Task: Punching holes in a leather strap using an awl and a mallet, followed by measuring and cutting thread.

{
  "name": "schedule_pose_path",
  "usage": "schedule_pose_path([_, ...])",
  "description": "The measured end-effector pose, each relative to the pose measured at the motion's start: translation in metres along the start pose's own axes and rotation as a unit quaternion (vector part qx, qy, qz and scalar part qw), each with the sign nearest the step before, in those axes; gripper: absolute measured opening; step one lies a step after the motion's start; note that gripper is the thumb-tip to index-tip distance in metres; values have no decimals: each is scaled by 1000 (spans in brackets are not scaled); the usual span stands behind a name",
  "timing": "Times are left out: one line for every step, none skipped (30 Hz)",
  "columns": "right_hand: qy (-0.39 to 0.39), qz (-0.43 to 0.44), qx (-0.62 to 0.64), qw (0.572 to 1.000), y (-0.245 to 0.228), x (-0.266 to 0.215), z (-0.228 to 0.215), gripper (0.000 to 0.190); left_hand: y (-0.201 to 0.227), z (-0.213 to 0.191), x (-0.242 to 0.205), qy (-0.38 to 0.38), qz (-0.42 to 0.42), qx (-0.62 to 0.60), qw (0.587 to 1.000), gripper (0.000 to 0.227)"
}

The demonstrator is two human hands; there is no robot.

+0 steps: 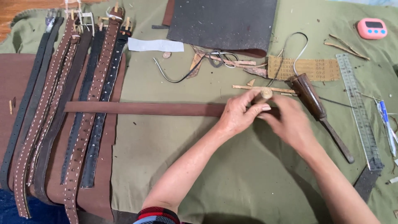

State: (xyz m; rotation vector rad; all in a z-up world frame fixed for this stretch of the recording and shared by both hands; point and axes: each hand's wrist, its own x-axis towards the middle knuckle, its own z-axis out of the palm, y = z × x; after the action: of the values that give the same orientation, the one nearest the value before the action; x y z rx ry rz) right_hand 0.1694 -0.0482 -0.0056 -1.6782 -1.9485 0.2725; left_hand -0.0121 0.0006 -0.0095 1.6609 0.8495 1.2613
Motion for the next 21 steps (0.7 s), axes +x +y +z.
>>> schedule_pose_path([20,0,-37,999,23,-9,-5,41,-2,0,3,-38,-21,29,999,34])
schedule_pose_path([33,4,-73,997,47,-24,-10,47,-5,3,-1,-76,-49,56,994,30])
schedule_pose_path([26,4,-74,997,60,-33,-12,47,-3,1,4,-74,-54,53,994,30])
schedule_pose_path([84,33,-70,993,72,-48,-13,36,-1,0,5,-87,-34,70,993,36])
schedule_pose_path([142,62,-66,986,84,-64,-15,27,0,0,6,-100,-15,88,991,43])
schedule_pose_path([136,68,-66,986,72,-67,-16,27,-2,-1,4,-104,-22,85,991,43])
schedule_pose_path([122,10,-41,992,60,-70,-17,21,-4,-1,2,-94,-45,82,991,38])
schedule_pose_path([114,-50,-14,992,47,-69,-18,17,-4,-3,4,-85,-62,82,991,35])
schedule_pose_path([114,-47,-12,992,39,-66,-7,17,-8,-1,3,-88,-64,83,991,35])
schedule_pose_path([117,-87,0,989,31,-62,5,22,-12,-1,2,-49,-51,20,997,30])
schedule_pose_path([120,-126,13,985,22,-58,17,28,-15,-1,2,-10,-38,-43,998,26])
schedule_pose_path([121,-123,16,985,14,-54,26,28,-18,0,0,-12,-41,-40,998,26])
schedule_pose_path([122,-176,5,977,5,-49,35,33,-21,0,0,-16,-47,-41,998,23])
schedule_pose_path([124,-230,-7,965,-3,-42,43,40,-24,0,0,-19,-52,-42,998,21])
schedule_pose_path([125,-227,-5,966,-3,-42,51,40,-21,-2,1,-22,-54,-40,998,21])
schedule_pose_path([125,-206,-46,969,-2,-44,58,44,-18,-3,1,-24,-50,-49,997,21])
schedule_pose_path([125,-185,-86,971,-2,-46,66,50,-16,-4,1,-26,-46,-57,997,20])
schedule_pose_path([122,-182,-86,972,-3,-46,68,50,-16,-4,1,-28,-49,-58,997,20])
schedule_pose_path([117,-168,-96,974,-4,-45,69,54,-15,-4,1,-28,-50,-54,997,21])
schedule_pose_path([112,-156,-105,976,-5,-45,71,58,-15,-5,1,-26,-50,-50,997,22])
schedule_pose_path([109,-155,-105,976,-6,-44,71,58,-16,-4,1,-26,-53,-51,997,22])
